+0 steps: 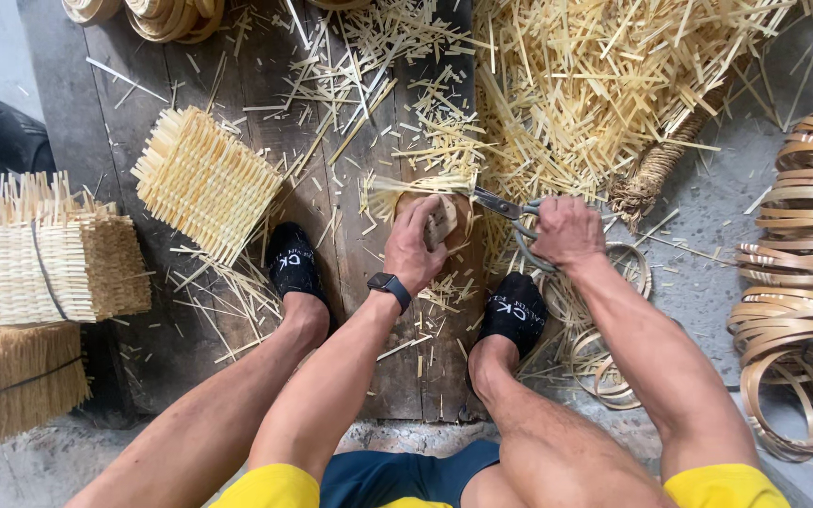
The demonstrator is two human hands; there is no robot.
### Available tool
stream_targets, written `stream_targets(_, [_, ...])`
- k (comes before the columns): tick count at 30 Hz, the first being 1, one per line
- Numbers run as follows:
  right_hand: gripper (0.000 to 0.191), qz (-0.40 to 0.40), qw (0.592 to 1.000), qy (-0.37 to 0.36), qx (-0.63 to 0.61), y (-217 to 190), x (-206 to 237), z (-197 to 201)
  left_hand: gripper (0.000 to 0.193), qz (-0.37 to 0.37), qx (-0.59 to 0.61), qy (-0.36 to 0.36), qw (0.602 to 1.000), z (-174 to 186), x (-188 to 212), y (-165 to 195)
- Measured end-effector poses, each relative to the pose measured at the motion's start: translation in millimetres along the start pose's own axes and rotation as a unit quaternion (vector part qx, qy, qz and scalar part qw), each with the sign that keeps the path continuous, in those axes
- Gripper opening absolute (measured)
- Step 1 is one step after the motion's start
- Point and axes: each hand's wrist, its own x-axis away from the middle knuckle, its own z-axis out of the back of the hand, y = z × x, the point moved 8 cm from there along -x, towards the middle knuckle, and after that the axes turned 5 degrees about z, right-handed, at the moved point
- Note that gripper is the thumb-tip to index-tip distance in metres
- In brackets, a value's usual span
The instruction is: The person sits on the floor of a basket workshop assembling round woven bamboo baskets. They fit a woven bamboo side panel around a circular base, weave a thin bamboo ring strip around the rim to bind it, trim excess material with scissors, press the assembly over a wooden form, and place the finished basket onto a stack of completed baskets.
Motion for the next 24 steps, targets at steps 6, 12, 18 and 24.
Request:
stream_targets(6, [0.041,0.064,0.986,0.155,-0.003,-7,4,32,0.07,0.0,0.019,-0.043,0.999,-4,-2,1])
stream_targets(12, [0.022,0.018,1.0,-0.02,0.014,-5,-7,6,0.069,-0.056,-0.006,-0.101,0.993,-6,-4,6])
stream_targets(18, [0.041,0.09,0.991,0.098,0.032,-7,-3,31,0.067,-0.075,-0.039,-0.142,0.986,-6,-11,8])
stream_targets(24, [0.012,0.08,0.994,0.064,0.045,-19,-20,18,0.069,-0.079,-0.124,-0.207,0.967,-7,-13,14])
